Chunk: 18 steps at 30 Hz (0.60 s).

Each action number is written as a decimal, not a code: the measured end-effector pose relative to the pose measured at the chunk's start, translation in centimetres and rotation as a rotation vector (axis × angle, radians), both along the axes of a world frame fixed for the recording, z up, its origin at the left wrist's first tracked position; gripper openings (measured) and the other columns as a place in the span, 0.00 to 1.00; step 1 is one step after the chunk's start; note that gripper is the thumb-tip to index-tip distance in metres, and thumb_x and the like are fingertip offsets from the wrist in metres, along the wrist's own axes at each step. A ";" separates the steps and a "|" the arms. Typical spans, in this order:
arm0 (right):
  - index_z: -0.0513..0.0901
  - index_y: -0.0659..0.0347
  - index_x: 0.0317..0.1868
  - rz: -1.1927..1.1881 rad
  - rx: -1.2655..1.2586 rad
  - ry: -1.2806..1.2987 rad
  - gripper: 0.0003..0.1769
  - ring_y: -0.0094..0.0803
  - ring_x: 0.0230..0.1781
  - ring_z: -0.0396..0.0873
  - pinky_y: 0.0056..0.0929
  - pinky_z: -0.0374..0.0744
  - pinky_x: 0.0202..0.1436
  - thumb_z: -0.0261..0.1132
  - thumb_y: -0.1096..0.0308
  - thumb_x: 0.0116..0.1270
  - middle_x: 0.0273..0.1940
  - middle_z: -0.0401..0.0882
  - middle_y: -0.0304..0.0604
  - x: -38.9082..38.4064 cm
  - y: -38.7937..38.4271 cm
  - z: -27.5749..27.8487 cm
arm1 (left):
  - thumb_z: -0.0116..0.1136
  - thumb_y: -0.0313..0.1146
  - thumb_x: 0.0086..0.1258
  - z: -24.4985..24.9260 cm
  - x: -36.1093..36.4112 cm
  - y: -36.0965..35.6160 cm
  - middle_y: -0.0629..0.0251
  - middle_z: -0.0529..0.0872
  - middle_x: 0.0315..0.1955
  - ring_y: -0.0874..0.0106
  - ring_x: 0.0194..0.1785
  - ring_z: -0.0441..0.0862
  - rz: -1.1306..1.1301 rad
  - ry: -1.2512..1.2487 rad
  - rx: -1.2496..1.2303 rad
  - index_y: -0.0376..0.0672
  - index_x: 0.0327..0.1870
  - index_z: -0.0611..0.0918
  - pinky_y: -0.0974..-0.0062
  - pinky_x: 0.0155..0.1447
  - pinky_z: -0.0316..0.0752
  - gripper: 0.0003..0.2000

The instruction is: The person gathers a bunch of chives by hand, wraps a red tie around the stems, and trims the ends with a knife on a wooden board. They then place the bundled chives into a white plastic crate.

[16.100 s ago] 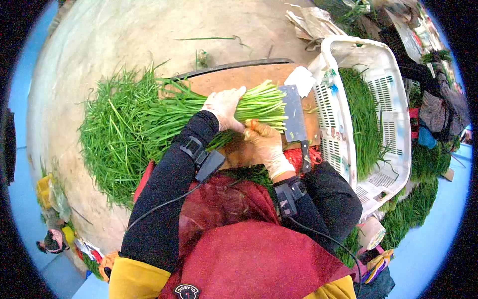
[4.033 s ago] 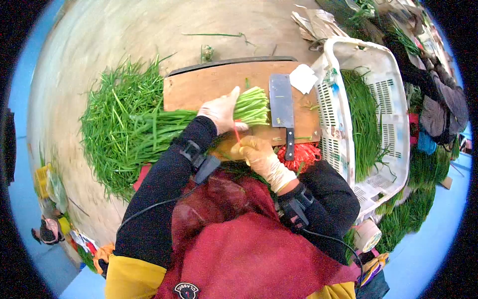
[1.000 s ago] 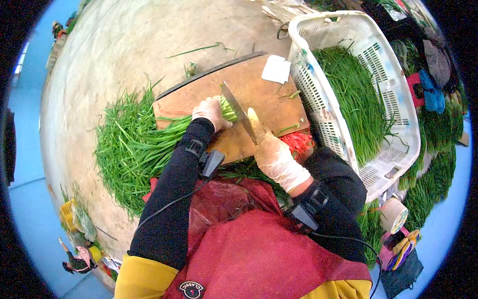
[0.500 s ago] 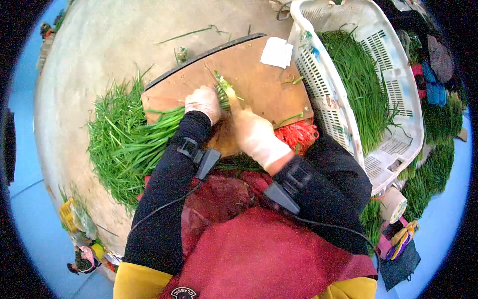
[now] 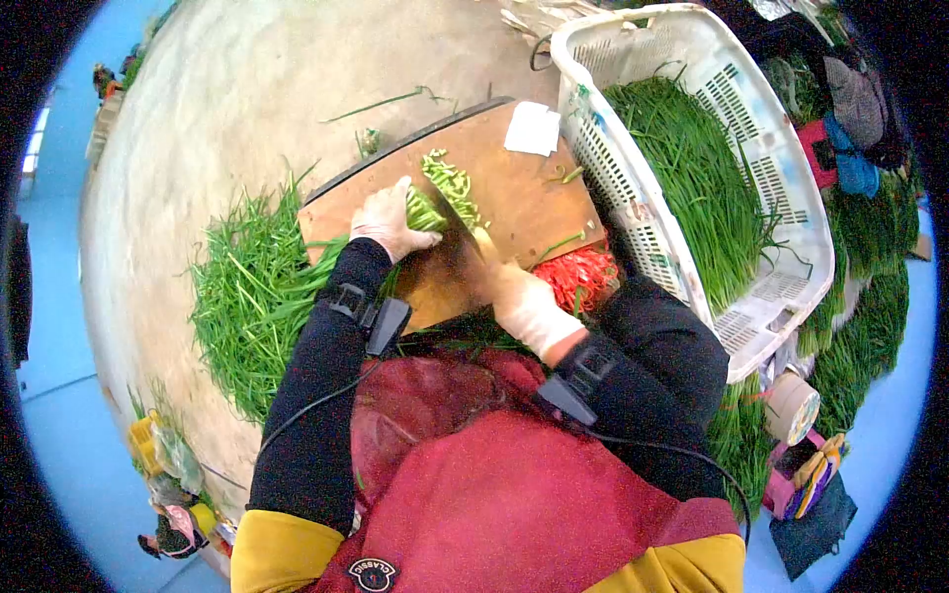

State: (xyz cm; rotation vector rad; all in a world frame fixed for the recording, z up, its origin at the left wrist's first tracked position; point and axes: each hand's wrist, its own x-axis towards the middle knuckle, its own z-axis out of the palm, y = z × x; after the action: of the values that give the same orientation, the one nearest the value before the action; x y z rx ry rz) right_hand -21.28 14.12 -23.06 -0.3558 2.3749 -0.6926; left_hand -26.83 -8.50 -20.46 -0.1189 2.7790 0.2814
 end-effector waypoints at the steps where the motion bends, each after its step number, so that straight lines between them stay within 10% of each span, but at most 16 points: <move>1: 0.46 0.45 0.78 0.041 -0.020 0.035 0.41 0.61 0.50 0.79 0.51 0.78 0.51 0.51 0.75 0.67 0.56 0.76 0.65 0.4 1.0 -0.3 | 0.77 0.57 0.43 0.5 0.7 -0.3 0.46 0.67 0.69 0.51 0.73 0.64 -0.046 0.087 -0.077 0.45 0.73 0.61 0.47 0.72 0.62 0.55; 2: 0.53 0.52 0.77 0.018 -0.100 0.002 0.40 0.55 0.60 0.76 0.42 0.76 0.60 0.49 0.81 0.64 0.63 0.73 0.61 -0.1 1.7 -0.2 | 0.77 0.60 0.41 1.5 1.0 -0.6 0.47 0.53 0.76 0.50 0.79 0.48 -0.053 0.030 -0.061 0.49 0.78 0.48 0.41 0.76 0.48 0.64; 6: 0.59 0.60 0.75 -0.112 -0.392 0.114 0.39 0.42 0.69 0.69 0.32 0.67 0.70 0.48 0.87 0.61 0.66 0.71 0.55 -3.4 2.2 1.3 | 0.79 0.59 0.37 2.9 4.5 -3.1 0.45 0.49 0.76 0.49 0.80 0.42 0.007 0.166 -0.039 0.51 0.79 0.48 0.37 0.75 0.47 0.66; 10: 0.64 0.62 0.72 -0.154 -0.470 0.109 0.35 0.33 0.64 0.75 0.29 0.69 0.69 0.53 0.84 0.62 0.61 0.77 0.48 -6.8 1.1 1.7 | 0.78 0.61 0.38 -1.0 8.1 -6.2 0.44 0.70 0.65 0.53 0.67 0.69 0.033 0.092 -0.026 0.45 0.77 0.53 0.52 0.69 0.65 0.64; 18: 0.67 0.65 0.70 -0.198 -0.551 0.090 0.35 0.30 0.62 0.73 0.27 0.67 0.69 0.53 0.85 0.59 0.61 0.76 0.45 -5.0 0.0 -2.0 | 0.76 0.56 0.44 -1.5 7.4 -7.1 0.52 0.82 0.49 0.56 0.54 0.80 0.008 0.010 -0.004 0.42 0.70 0.65 0.61 0.58 0.75 0.51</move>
State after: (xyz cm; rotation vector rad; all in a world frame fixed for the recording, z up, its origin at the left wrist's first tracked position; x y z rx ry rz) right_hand -26.25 14.15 -25.06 -0.3881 2.2877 -1.4573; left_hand -19.47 -15.61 -21.97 -0.1293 2.7901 0.2785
